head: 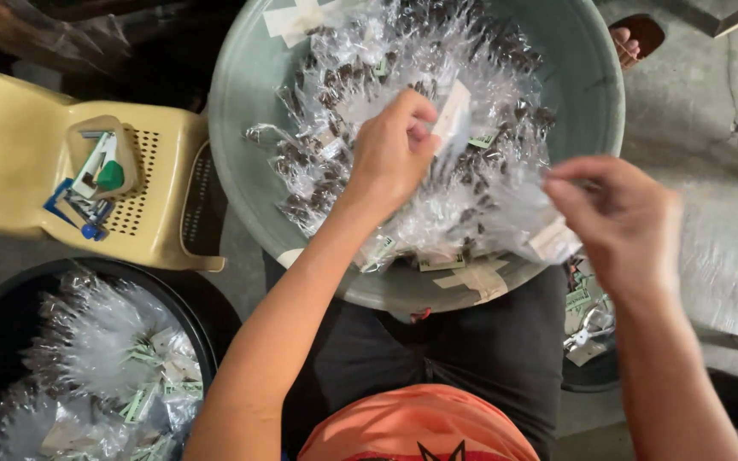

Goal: Tying knots in small plastic bags filled with material and sorting them into a bucket.

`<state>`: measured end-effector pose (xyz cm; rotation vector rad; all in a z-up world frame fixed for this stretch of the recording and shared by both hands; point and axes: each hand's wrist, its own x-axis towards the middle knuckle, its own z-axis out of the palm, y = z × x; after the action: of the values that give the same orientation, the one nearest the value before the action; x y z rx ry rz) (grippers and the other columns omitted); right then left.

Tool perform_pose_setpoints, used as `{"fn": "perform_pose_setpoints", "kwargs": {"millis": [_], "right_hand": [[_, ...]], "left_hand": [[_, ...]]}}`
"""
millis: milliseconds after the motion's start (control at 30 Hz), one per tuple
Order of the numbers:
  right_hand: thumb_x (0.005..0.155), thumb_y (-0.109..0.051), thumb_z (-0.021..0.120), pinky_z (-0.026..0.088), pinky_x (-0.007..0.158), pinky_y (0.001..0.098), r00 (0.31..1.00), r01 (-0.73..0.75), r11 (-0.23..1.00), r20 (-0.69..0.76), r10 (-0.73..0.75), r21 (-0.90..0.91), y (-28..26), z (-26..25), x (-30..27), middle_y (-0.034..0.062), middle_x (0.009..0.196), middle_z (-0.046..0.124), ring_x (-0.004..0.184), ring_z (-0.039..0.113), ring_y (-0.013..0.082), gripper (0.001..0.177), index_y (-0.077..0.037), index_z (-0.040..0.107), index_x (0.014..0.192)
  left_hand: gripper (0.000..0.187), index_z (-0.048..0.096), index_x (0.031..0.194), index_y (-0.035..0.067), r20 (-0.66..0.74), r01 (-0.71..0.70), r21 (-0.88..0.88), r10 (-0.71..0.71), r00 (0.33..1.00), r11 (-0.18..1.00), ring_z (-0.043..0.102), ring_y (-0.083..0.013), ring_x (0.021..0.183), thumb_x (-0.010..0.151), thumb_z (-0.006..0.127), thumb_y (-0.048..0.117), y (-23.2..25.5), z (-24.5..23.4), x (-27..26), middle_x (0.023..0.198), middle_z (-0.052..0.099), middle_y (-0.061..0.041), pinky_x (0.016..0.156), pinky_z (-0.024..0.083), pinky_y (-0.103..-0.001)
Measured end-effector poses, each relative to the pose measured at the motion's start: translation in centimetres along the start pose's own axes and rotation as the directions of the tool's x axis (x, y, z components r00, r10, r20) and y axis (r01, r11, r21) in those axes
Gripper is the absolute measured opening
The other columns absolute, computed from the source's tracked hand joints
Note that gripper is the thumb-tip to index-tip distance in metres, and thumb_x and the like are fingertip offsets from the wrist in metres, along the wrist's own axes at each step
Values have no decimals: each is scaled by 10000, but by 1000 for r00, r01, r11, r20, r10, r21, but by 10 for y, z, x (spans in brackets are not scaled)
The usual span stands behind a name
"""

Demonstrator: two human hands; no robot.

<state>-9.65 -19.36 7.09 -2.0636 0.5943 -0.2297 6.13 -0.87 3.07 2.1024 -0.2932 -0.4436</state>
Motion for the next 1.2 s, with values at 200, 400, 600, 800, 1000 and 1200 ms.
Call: {"fn": "perform_pose_setpoints", "kwargs": {"millis": [200,400,600,800,1000,1200], "right_hand": [[1031,70,724,412,640,271,789,613,776,67,-611,-149,-2,38,17,149,1040,688,723,531,152,51,19,716,1032],[998,67,785,423,517,311,737,661,727,-20,-675,-183,13,42,27,120,939,694,573,535,218,57,14,764,1005],[994,-29,867,410,512,282,771,630,770,-37,-636,-99,13,37,25,93,926,721,583,518,187,124,-6,760,1053],[981,-29,818,463,647,220,818,570,819,150,-556,-71,11,7,19,114,1103,766,709,566,90,218,5,753,1186],[938,-247,859,420,635,346,819,573,725,310,-483,-383,26,-25,27,104,980,654,604,488,180,269,-34,765,1075],[961,-139,776,401,573,198,985,75,862,98,-143,501,34,-25,16,6,769,603,580,454,30,232,-47,670,1145]], "left_hand": [[311,720,1151,72,184,-131,-219,173,968,967,637,-141,809,884,647,-70,6,4,-26,1107,725,-78,650,577,-206],[332,699,1252,139,140,-292,-524,420,897,800,652,-43,738,939,659,35,-11,14,-31,870,654,-4,716,604,-265],[217,687,1172,57,88,-376,-548,499,862,747,714,-165,774,1015,545,9,-3,21,-33,939,622,-99,696,598,-323],[64,499,1017,87,253,-597,-137,610,751,791,462,-109,677,998,502,148,27,14,-34,1002,517,-62,536,410,-209],[67,448,894,123,33,-645,-383,707,706,661,434,-149,717,958,431,115,49,17,-38,844,476,-41,610,402,-242],[94,567,1022,125,-180,-815,-47,797,576,578,583,-212,815,1008,601,38,50,52,-48,1028,525,-34,774,475,-386]]}}
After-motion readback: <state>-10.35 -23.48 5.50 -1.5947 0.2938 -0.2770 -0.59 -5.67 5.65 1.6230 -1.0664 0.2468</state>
